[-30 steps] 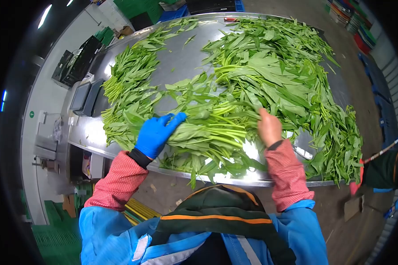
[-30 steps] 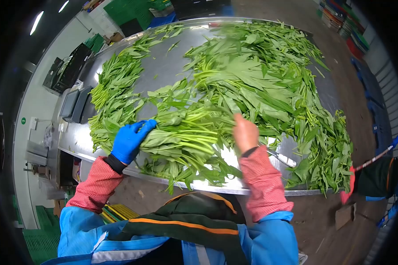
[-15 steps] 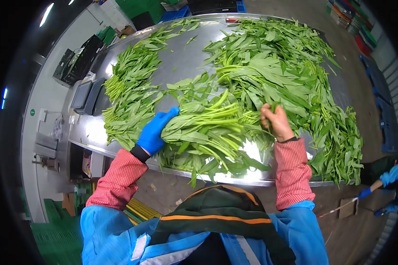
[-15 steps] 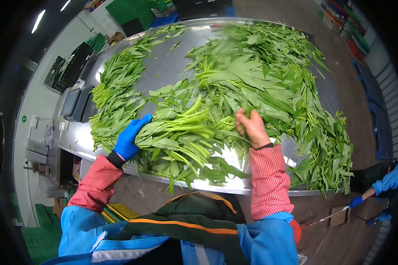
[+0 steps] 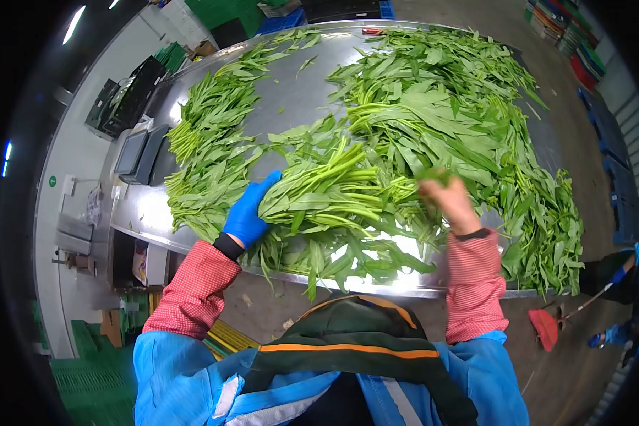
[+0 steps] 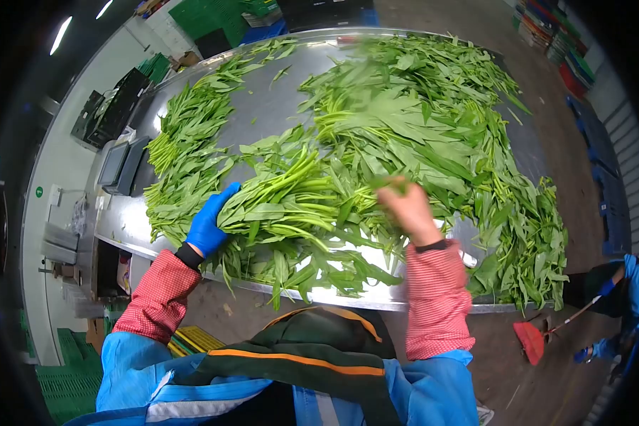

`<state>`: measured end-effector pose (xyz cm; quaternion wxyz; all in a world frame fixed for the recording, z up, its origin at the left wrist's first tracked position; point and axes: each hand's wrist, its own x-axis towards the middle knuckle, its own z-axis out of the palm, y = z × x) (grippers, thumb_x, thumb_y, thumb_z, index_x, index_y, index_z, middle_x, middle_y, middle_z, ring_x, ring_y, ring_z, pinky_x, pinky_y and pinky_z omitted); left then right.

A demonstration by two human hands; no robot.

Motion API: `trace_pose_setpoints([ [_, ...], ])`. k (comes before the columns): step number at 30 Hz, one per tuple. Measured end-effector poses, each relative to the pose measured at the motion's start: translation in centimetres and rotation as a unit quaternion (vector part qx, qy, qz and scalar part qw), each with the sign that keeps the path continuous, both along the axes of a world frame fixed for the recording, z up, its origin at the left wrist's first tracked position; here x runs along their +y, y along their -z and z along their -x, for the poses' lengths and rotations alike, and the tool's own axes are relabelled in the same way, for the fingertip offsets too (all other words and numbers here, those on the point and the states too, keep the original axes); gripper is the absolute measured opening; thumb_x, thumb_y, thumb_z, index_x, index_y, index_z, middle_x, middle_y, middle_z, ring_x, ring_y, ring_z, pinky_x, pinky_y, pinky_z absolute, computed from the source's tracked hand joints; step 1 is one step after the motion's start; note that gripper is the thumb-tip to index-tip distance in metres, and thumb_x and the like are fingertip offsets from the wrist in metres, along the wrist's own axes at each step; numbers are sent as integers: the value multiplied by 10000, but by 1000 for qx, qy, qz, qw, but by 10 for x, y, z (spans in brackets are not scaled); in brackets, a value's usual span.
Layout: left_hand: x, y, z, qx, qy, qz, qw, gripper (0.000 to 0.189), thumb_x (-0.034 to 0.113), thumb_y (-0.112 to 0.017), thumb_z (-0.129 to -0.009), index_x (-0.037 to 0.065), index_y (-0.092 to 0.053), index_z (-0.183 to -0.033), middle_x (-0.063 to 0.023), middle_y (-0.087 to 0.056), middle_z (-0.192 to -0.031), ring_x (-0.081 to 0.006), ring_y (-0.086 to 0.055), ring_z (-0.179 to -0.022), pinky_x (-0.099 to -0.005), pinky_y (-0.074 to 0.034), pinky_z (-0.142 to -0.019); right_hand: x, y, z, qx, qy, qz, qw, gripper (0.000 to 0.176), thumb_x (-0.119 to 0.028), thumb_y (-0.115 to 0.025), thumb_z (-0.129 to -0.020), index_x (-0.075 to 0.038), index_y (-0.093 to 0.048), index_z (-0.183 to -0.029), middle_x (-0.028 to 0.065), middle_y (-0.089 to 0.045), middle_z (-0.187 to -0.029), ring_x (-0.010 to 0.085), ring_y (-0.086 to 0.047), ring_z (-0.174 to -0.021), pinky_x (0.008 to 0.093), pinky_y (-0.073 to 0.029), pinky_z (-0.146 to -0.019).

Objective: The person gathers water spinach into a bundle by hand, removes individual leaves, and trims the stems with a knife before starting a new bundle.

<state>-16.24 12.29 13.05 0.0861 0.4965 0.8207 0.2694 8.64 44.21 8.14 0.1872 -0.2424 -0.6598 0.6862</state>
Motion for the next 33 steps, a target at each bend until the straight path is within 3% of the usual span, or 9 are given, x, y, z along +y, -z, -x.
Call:
trace_pose_setpoints([
  [5,23,-6,-10,26,16,18,999,743,85,-726,-734,172,-406,-1400,-155,-555,-1197,-336,-561,-1082,-367,-450,-930,-82,-19,52,-127,-103,-470,868,352,-353,-675,-809,-24,-660,-934,191,-652,-892,292,-636,-809,361,-504,-710],
  [9,25,-9,-9,16,19,0,1000,730,113,-727,-741,184,-412,-1396,-169,-564,-1176,-344,-568,-1067,-376,-456,-921,-45,-8,37,12,-29,-69,997,185,-183,-661,-847,-10,-656,-912,64,-653,-743,152,-607,-678,285,-479,-641],
  [16,24,-13,-16,-52,29,15,998,702,162,-726,-761,138,-417,-1392,-173,-542,-1273,-308,-552,-1148,-356,-437,-965,-46,-4,28,42,118,-313,942,158,-155,-615,-892,-5,-644,-932,41,-661,-776,129,-587,-585,269,-456,-521],
  [19,7,-5,-3,-117,11,24,993,709,123,-728,-757,106,-413,-1391,-144,-545,-1294,-248,-553,-1159,-334,-428,-977,-7,-7,14,43,256,-40,965,174,-195,-585,-917,-29,-624,-948,20,-649,-759,136,-592,-567,228,-449,-477],
  [22,-10,6,10,-253,-16,-3,967,729,68,-738,-735,74,-412,-1388,-103,-557,-1287,-184,-544,-1152,-312,-415,-992,26,-15,-27,110,39,141,983,276,-270,-590,-919,0,-584,-977,67,-623,-776,164,-610,-627,245,-497,-530],
  [25,-12,2,11,-335,-28,-10,942,760,21,-748,-707,45,-402,-1383,-77,-562,-1266,-147,-537,-1127,-302,-408,-1001,5,13,-11,-83,-212,-241,943,469,-350,-663,-859,37,-550,-1101,119,-611,-850,222,-621,-792,320,-516,-715],
  [27,-8,6,12,-343,-19,-2,939,760,24,-749,-709,39,-396,-1382,-78,-565,-1258,-150,-539,-1124,-301,-410,-998,-26,-3,-2,-283,-108,-483,822,686,-399,-743,-772,22,-490,-1252,133,-601,-939,239,-584,-919,354,-458,-858],
  [30,-1,9,6,-359,-5,13,933,754,27,-761,-708,30,-400,-1370,-80,-570,-1248,-149,-543,-1112,-304,-418,-987,-43,-43,32,-33,-86,-174,980,822,-383,-781,-718,-17,-418,-1358,138,-595,-1009,215,-562,-942,340,-433,-879],
  [33,6,11,5,-402,21,19,915,740,16,-768,-699,30,-420,-1352,-62,-575,-1231,-144,-544,-1104,-311,-426,-978,-53,-55,51,81,-55,-75,992,403,-212,-684,-825,-13,-560,-1151,61,-630,-825,115,-580,-717,260,-470,-662],
])
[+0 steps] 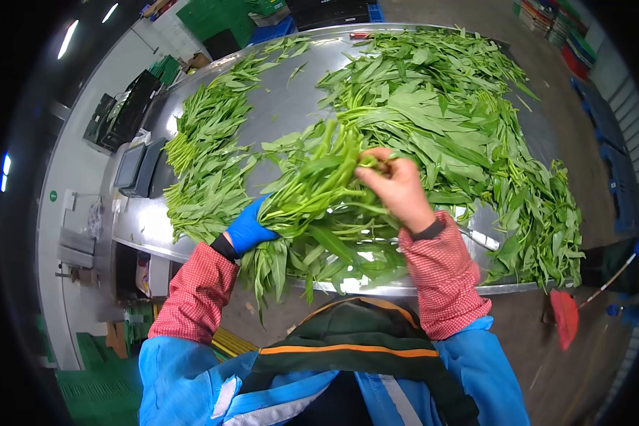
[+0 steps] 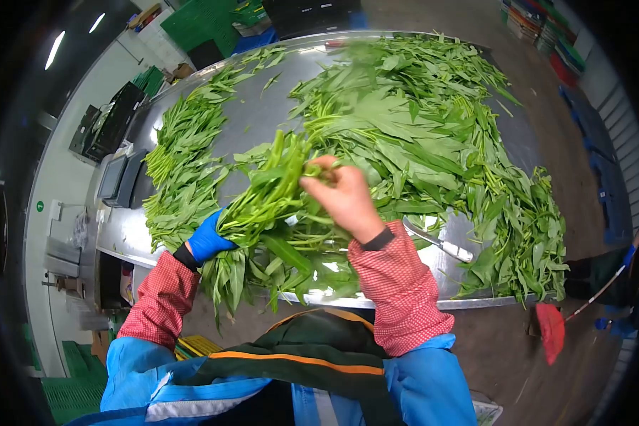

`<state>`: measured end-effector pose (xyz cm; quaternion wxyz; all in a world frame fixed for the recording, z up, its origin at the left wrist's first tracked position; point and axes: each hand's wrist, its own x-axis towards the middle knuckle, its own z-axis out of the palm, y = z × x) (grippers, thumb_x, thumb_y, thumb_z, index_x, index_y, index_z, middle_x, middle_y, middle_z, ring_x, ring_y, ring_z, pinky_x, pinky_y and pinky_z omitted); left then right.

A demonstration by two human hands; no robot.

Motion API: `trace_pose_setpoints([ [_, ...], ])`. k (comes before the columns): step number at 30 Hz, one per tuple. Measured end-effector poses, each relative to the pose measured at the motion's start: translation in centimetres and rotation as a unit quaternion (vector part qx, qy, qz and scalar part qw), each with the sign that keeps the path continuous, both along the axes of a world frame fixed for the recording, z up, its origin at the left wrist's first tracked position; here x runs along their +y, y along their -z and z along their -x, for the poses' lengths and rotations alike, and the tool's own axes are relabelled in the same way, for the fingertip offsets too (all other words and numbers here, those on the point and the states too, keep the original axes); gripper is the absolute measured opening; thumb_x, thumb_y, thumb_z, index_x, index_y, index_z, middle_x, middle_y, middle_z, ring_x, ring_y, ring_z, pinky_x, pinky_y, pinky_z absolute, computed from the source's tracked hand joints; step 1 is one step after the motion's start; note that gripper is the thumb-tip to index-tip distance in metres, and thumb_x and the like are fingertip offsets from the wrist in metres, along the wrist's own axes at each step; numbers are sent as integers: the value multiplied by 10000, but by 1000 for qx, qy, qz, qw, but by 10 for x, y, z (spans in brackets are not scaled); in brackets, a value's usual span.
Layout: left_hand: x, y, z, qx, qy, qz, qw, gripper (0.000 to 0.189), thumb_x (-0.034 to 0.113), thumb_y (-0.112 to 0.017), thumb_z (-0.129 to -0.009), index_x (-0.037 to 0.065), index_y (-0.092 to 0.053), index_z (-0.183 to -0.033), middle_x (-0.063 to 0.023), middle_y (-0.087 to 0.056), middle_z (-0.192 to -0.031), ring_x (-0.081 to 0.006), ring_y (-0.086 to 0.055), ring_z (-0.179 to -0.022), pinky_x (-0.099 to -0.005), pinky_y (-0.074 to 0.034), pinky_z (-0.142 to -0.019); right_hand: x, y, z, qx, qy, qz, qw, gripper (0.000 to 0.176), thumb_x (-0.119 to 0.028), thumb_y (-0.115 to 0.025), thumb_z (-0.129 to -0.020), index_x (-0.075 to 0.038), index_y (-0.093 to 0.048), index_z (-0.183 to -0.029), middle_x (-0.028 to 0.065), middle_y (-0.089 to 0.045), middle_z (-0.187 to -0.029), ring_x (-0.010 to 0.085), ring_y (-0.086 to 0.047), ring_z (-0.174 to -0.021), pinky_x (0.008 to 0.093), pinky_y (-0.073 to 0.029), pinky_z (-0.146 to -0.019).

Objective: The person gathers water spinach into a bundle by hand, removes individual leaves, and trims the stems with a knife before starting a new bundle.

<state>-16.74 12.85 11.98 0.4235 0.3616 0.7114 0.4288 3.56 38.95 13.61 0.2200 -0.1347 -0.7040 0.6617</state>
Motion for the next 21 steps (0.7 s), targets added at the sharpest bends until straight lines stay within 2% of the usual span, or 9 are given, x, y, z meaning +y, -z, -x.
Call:
trace_pose_setpoints([
  [2,-12,-3,2,-26,-10,13,1000,728,-5,-757,-698,28,-426,-1345,-54,-577,-1225,-143,-544,-1103,-312,-427,-977,21,0,-8,69,157,25,985,188,-182,-641,-866,-30,-616,-973,16,-623,-735,68,-552,-623,221,-433,-560],
  [4,-24,-2,5,-19,-24,16,999,729,-47,-735,-676,28,-433,-1336,-52,-578,-1213,-148,-547,-1084,-310,-429,-968,56,2,-31,140,172,210,952,160,-212,-643,-869,-53,-640,-878,14,-622,-745,66,-553,-653,226,-436,-591],
  [7,-38,5,12,-46,-64,31,996,716,-52,-723,-665,25,-447,-1320,-56,-584,-1188,-150,-550,-1053,-314,-439,-944,66,28,-38,2,111,29,993,206,-213,-636,-873,-33,-630,-973,2,-598,-714,75,-551,-668,241,-457,-650],
  [8,-40,6,15,-50,-65,35,996,700,-49,-719,-673,23,-451,-1316,-58,-589,-1177,-151,-556,-1040,-313,-447,-929,61,36,-44,-71,57,-66,994,338,-220,-651,-860,8,-580,-1099,14,-597,-768,104,-565,-735,258,-472,-719],
  [12,-36,-8,9,-65,-102,41,992,601,-34,-699,-713,18,-488,-1274,-65,-620,-1103,-153,-598,-944,-297,-495,-825,14,38,-32,-175,-50,13,983,804,-341,-748,-763,-31,-349,-1388,163,-600,-1080,199,-599,-882,296,-487,-771],
  [13,-34,-8,8,-75,-110,30,991,589,-33,-698,-716,19,-494,-1266,-65,-623,-1094,-151,-604,-928,-292,-500,-812,-2,43,-25,-130,-52,-114,984,878,-367,-750,-753,-48,-282,-1423,189,-591,-1122,220,-611,-896,315,-491,-779],
  [15,-31,-7,7,-109,-126,18,986,561,-30,-701,-715,24,-515,-1241,-64,-632,-1069,-144,-613,-904,-290,-510,-789,-22,26,-23,-138,-40,-218,965,695,-346,-683,-823,-19,-391,-1362,212,-619,-1109,258,-639,-905,359,-500,-785],
  [19,-41,-15,7,-92,-115,63,987,537,-25,-707,-714,18,-530,-1219,-69,-636,-1062,-154,-622,-890,-293,-510,-795,40,43,-33,-101,116,47,987,312,-232,-572,-914,21,-592,-1097,143,-675,-941,207,-647,-859,328,-505,-749],
  [21,-49,-11,8,-109,-118,67,985,525,-11,-715,-715,14,-539,-1209,-73,-643,-1042,-162,-625,-885,-294,-509,-802,69,49,-51,-70,123,172,975,255,-201,-558,-924,18,-626,-1036,105,-666,-862,184,-640,-854,313,-505,-757],
])
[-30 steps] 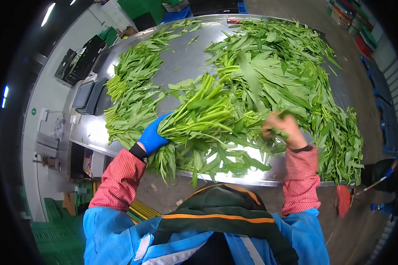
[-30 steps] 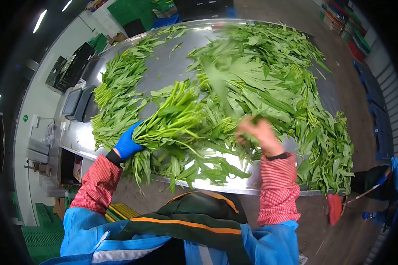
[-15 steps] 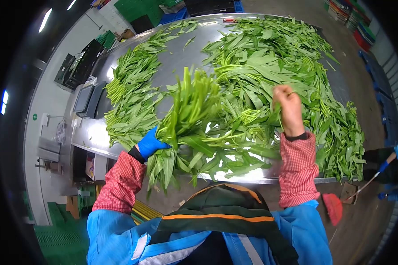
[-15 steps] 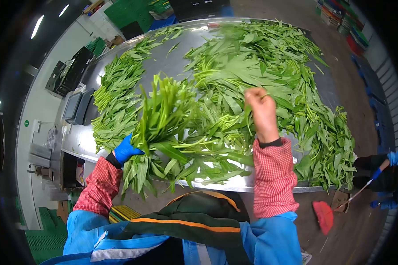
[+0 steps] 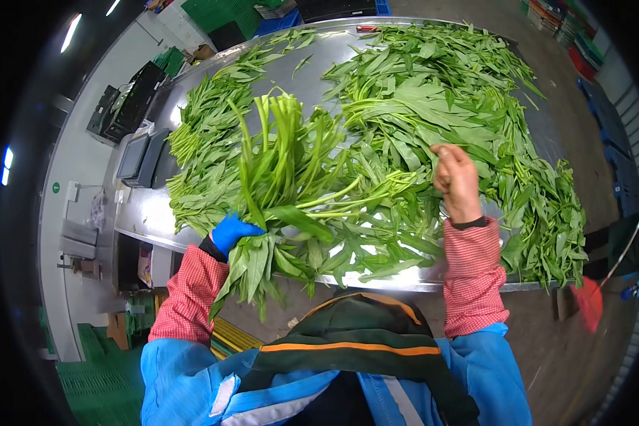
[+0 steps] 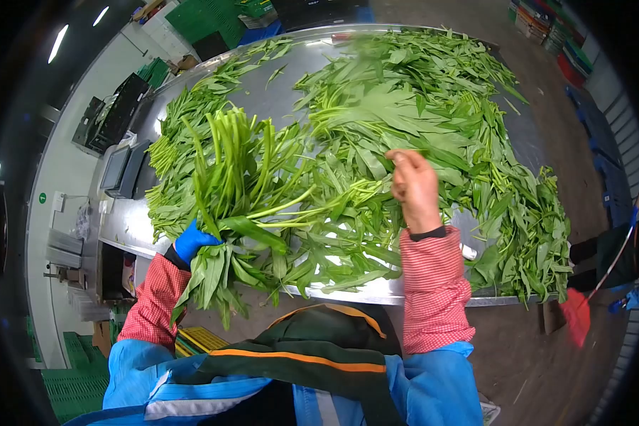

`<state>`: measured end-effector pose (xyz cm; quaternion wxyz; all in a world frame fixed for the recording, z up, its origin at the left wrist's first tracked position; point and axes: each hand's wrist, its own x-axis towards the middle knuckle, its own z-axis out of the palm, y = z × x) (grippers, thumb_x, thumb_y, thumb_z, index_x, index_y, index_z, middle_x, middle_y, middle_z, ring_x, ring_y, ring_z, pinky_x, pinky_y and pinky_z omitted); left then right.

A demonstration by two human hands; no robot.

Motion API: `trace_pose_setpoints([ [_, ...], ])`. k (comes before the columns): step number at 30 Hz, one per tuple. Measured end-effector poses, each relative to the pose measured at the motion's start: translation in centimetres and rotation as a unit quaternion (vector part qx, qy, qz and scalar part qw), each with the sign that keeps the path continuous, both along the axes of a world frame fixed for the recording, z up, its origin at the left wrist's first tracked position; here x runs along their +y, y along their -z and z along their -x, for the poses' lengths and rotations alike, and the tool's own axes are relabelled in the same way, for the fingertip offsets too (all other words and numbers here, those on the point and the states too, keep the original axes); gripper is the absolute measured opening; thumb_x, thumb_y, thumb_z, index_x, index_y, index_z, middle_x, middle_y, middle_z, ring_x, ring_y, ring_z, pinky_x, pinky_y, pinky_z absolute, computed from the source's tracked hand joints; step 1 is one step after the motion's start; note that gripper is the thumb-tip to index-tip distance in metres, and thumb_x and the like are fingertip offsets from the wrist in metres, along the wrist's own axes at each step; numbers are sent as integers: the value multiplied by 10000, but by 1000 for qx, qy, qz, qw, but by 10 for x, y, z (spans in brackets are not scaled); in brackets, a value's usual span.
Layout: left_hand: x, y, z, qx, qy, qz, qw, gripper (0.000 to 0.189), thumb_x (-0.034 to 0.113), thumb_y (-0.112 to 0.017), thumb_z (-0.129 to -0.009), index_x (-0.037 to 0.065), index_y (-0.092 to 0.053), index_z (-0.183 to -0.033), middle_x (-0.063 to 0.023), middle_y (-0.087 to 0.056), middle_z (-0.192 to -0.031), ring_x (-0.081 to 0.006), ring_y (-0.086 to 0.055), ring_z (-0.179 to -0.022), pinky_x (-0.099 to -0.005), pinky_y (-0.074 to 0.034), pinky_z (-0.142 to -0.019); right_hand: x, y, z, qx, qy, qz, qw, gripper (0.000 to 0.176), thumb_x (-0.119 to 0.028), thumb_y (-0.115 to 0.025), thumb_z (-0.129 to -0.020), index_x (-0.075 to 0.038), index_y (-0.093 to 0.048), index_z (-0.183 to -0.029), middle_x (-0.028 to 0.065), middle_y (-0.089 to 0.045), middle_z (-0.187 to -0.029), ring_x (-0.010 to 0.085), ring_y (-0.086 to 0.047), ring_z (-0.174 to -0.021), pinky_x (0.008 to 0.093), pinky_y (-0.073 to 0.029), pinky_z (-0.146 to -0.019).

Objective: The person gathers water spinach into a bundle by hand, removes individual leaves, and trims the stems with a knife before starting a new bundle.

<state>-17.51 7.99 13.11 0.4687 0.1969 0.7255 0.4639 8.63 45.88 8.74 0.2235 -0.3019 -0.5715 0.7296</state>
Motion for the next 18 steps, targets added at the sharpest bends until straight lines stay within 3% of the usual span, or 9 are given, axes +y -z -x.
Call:
trace_pose_setpoints([
  [5,-11,12,7,26,143,-10,989,438,30,-697,-747,-6,-602,-1173,-95,-648,-1104,-199,-604,-1009,-342,-460,-918,-16,20,13,-16,-180,-141,973,428,-231,-648,-863,4,-559,-1210,100,-586,-930,191,-601,-913,322,-503,-833],
  [7,-4,6,4,-6,207,-25,978,414,38,-702,-757,-12,-611,-1158,-111,-648,-1114,-209,-605,-1026,-351,-459,-928,-29,30,30,-64,-249,-138,956,698,-218,-705,-797,-47,-386,-1394,130,-509,-1200,262,-512,-1134,351,-428,-989],
  [9,3,3,-5,-5,238,-11,971,405,43,-697,-780,5,-609,-1173,-97,-649,-1106,-190,-598,-1014,-338,-461,-907,-49,25,50,69,-308,-75,946,848,-208,-734,-768,-32,-247,-1439,247,-378,-1381,327,-507,-1171,377,-478,-936],
  [11,10,5,-10,-29,246,0,969,413,46,-694,-781,4,-603,-1181,-107,-643,-1120,-192,-597,-1020,-338,-463,-903,-71,8,63,169,-353,-3,920,867,-163,-723,-760,-52,-215,-1453,241,-410,-1360,303,-502,-1178,375,-481,-928],
  [12,13,5,-13,-32,247,6,969,420,45,-694,-778,2,-600,-1185,-108,-641,-1123,-192,-597,-1022,-339,-463,-904,-82,-5,65,228,-331,44,915,803,-167,-701,-778,-59,-263,-1443,217,-527,-1252,258,-577,-1082,341,-528,-831],
  [13,16,5,-17,-34,243,8,969,428,42,-695,-774,2,-597,-1188,-106,-642,-1123,-192,-597,-1023,-340,-463,-906,-76,-28,56,83,-325,50,941,614,-169,-673,-812,-38,-416,-1354,163,-631,-1101,184,-654,-906,279,-548,-685],
  [15,13,3,-19,-43,224,9,974,442,40,-697,-766,3,-593,-1193,-102,-641,-1124,-190,-598,-1022,-338,-461,-910,-49,-9,52,35,-199,38,979,382,-160,-646,-839,-26,-558,-1185,95,-665,-967,112,-636,-648,216,-503,-530],
  [17,7,3,-20,-60,201,5,978,453,40,-699,-759,5,-591,-1197,-97,-641,-1127,-187,-599,-1019,-334,-460,-915,-26,-9,35,170,-44,111,978,228,-184,-636,-871,-46,-589,-1047,2,-630,-837,12,-352,-440,157,-318,-415],
  [18,4,5,-16,-28,213,12,977,500,22,-718,-729,17,-582,-1210,-93,-638,-1133,-184,-601,-1020,-328,-458,-918,-5,3,26,225,-18,151,962,224,-195,-628,-881,-46,-586,-1042,6,-626,-818,16,-343,-435,157,-306,-407],
])
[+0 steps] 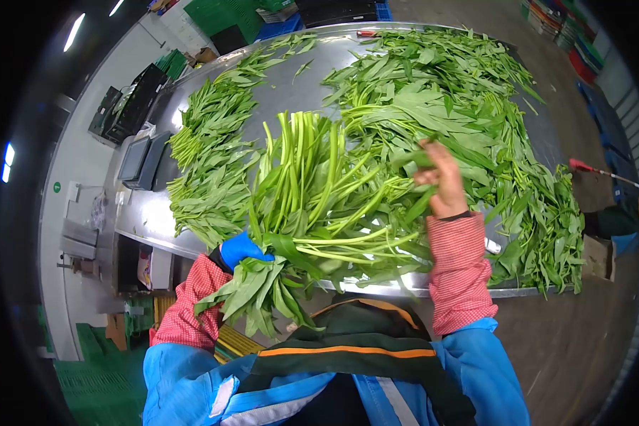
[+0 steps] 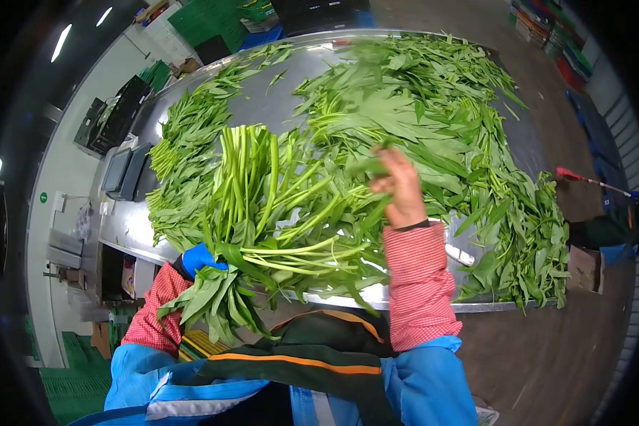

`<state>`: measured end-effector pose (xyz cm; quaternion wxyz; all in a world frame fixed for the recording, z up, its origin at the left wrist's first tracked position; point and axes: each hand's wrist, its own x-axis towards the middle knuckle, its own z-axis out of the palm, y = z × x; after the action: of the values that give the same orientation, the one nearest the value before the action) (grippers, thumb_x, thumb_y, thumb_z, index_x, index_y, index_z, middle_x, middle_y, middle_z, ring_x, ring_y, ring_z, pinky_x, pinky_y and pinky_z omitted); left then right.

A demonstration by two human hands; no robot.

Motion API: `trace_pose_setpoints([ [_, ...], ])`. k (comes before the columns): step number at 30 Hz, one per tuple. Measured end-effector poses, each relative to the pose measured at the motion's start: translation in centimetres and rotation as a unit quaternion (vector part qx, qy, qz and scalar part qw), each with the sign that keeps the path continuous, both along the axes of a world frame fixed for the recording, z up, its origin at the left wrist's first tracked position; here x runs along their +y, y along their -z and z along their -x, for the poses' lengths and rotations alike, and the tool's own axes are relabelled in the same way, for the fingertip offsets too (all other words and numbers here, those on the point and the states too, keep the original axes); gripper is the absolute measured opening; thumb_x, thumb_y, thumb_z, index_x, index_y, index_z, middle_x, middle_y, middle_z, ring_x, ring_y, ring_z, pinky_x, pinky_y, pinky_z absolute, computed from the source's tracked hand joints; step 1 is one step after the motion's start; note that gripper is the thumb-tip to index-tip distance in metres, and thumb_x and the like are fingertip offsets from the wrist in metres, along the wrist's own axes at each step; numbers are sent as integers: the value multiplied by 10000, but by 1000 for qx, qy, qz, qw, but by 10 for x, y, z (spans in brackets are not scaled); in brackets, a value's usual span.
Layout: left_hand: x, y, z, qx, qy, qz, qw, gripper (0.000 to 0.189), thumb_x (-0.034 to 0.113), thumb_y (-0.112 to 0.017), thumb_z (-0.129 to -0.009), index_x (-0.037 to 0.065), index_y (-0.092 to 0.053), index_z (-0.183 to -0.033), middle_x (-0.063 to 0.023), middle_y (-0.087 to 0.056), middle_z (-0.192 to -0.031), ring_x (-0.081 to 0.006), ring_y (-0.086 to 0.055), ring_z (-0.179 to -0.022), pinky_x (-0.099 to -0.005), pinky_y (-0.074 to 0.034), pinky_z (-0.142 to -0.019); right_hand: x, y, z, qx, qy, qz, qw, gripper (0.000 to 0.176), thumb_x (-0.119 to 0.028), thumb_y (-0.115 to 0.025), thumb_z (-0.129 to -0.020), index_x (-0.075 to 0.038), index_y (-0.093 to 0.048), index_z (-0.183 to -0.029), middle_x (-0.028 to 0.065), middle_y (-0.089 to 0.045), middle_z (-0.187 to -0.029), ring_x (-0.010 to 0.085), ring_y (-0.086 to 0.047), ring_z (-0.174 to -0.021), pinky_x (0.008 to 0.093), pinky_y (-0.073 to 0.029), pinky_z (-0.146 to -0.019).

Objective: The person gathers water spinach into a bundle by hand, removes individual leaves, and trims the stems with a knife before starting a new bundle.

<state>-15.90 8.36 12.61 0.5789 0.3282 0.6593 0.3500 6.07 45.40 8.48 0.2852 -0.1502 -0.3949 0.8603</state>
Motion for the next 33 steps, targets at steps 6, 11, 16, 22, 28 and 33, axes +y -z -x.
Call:
trace_pose_setpoints([
  [6,12,-10,-7,-57,-59,27,996,765,-20,-783,-661,45,-445,-1344,-81,-594,-1210,-177,-567,-1082,-334,-433,-965,-14,-35,7,-137,-38,-227,964,288,-195,-653,-857,-51,-588,-1098,27,-613,-822,68,-494,-587,220,-427,-570],
  [11,35,-16,-8,24,36,-17,999,877,9,-781,-689,54,-313,-1430,-88,-479,-1358,-176,-459,-1208,-353,-368,-1040,-20,-18,35,-95,-10,-404,910,231,-207,-667,-842,-37,-636,-996,26,-573,-722,104,-554,-688,268,-465,-656],
  [16,32,-30,-13,65,-19,-48,997,783,37,-751,-730,38,-360,-1409,-76,-515,-1326,-151,-474,-1184,-334,-374,-1033,2,-32,-6,-91,-10,-113,989,303,-287,-655,-876,-11,-621,-998,-41,-509,-617,64,-439,-489,234,-384,-476],
  [22,47,-37,-21,260,-22,-162,952,733,78,-759,-742,49,-412,-1387,-69,-543,-1289,-153,-518,-1151,-308,-390,-1007,13,-26,-15,81,-3,100,992,337,-249,-633,-895,-5,-565,-1117,-73,-367,-560,46,-322,-440,211,-298,-404],
  [28,56,-33,-23,489,-37,-198,849,670,114,-728,-760,124,-456,-1372,-143,-585,-1159,-296,-580,-1052,-331,-451,-906,-23,-34,4,-147,-90,-289,942,478,-143,-672,-846,-45,-479,-1273,7,-546,-796,104,-516,-697,233,-460,-635],
  [33,66,-42,-28,644,-43,-208,735,763,-24,-697,-686,98,-418,-1385,-175,-575,-1175,-359,-572,-1024,-382,-465,-872,-29,-38,15,-106,6,-207,973,151,-71,-655,-829,-59,-641,-978,-18,-582,-760,52,-492,-608,210,-416,-541],
])
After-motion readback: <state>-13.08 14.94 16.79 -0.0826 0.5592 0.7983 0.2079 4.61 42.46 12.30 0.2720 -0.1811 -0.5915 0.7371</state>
